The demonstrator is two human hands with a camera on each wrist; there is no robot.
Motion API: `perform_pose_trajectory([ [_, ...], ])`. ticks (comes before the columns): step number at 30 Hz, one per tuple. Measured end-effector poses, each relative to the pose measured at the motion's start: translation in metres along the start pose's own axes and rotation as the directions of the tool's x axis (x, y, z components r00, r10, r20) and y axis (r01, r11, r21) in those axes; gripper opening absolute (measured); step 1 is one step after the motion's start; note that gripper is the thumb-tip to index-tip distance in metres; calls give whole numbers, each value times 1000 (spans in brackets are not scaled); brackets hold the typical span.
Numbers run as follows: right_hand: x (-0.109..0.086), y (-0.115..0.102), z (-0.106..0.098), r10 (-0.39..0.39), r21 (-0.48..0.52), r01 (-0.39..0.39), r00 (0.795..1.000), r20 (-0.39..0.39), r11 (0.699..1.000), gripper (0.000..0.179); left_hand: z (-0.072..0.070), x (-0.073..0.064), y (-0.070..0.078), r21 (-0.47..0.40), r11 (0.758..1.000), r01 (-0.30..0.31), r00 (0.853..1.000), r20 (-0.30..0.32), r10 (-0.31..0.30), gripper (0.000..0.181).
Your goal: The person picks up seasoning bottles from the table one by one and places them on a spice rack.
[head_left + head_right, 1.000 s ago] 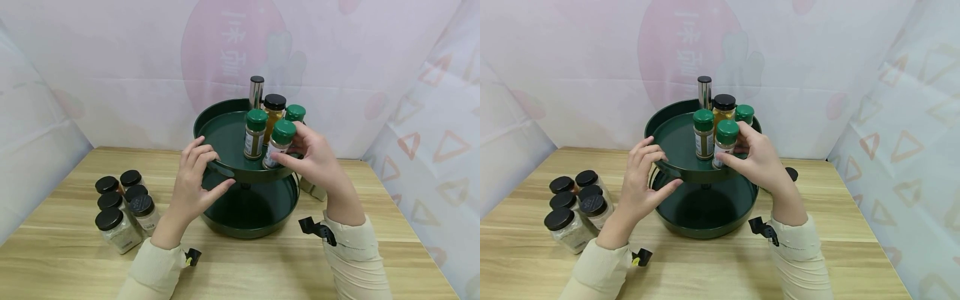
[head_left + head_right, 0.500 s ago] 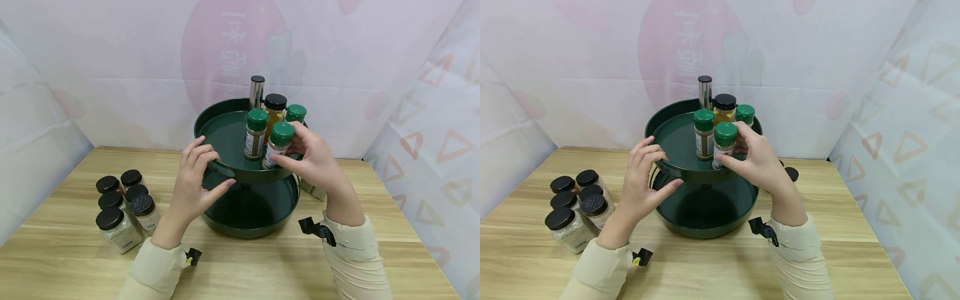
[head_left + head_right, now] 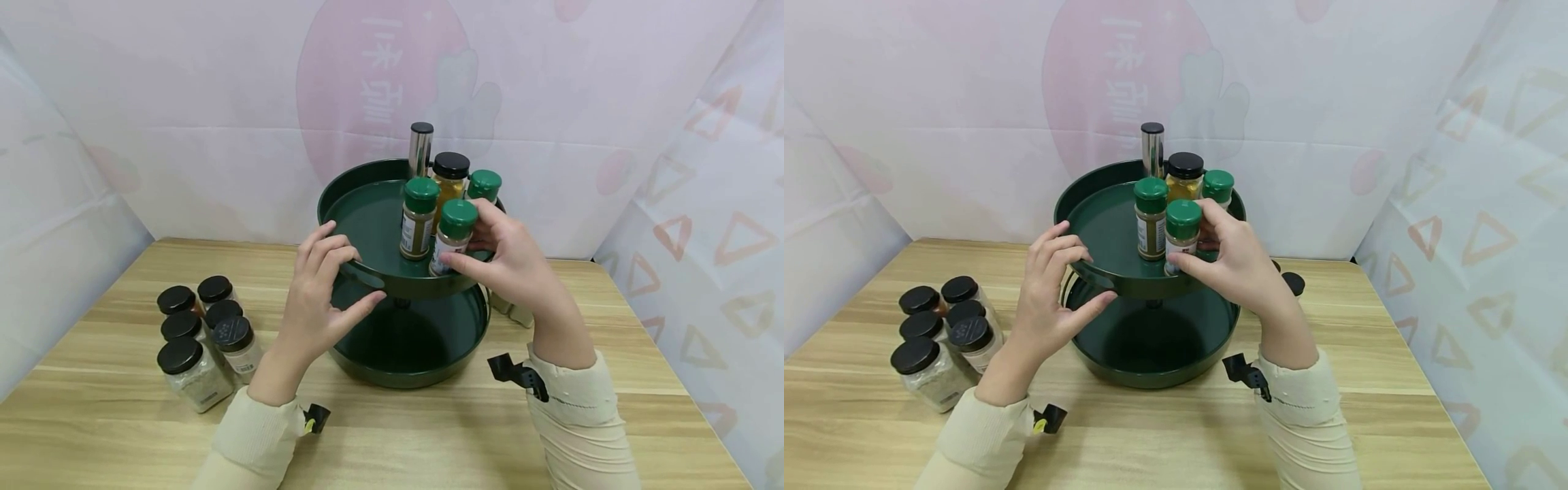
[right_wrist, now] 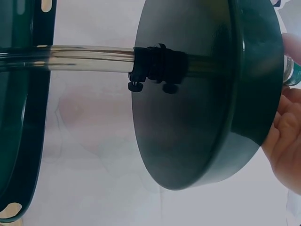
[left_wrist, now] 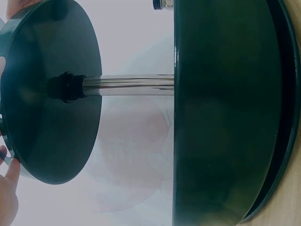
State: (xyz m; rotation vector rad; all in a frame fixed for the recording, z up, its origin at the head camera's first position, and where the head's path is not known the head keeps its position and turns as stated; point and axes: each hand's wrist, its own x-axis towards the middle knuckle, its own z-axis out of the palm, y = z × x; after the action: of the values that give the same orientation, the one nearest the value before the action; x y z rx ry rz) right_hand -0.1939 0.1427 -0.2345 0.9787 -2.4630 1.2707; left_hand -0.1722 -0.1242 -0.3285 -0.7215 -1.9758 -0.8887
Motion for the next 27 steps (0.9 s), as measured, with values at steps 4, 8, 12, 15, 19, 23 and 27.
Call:
perform_pose_trajectory([
  [4, 0, 0, -1, -2, 5, 2, 1000, 6, 1000, 59, 0, 1, 1, 4, 1000, 8, 1000, 2, -8, 61],
  [8, 0, -2, -2, 5, 21, -6, 1000, 3, 1000, 60, 0, 1, 1, 8, 1000, -1, 1000, 3, 1, 60],
  [12, -3, -3, -4, 9, 49, -8, 1000, -23, 999, 60, 1, 1, 1, 5, 1000, -5, 1000, -2, 5, 60],
  [15, -7, -1, -7, 3, 71, 2, 998, -69, 997, 59, 1, 1, 1, 6, 1000, -4, 1000, -5, 4, 60],
  [19, -14, 3, -13, -10, 126, 31, 987, -161, 992, 54, 1, 1, 0, 7, 1000, -3, 1000, -7, 3, 59],
  [23, -21, 10, -19, -50, 224, 108, 967, -251, 969, 48, 0, 1, -1, 6, 1000, -2, 1000, -2, 2, 55],
  [27, -29, 19, -24, -81, 282, 182, 939, -334, 942, 44, 0, 2, -1, 6, 1000, -2, 1000, -2, 2, 50],
])
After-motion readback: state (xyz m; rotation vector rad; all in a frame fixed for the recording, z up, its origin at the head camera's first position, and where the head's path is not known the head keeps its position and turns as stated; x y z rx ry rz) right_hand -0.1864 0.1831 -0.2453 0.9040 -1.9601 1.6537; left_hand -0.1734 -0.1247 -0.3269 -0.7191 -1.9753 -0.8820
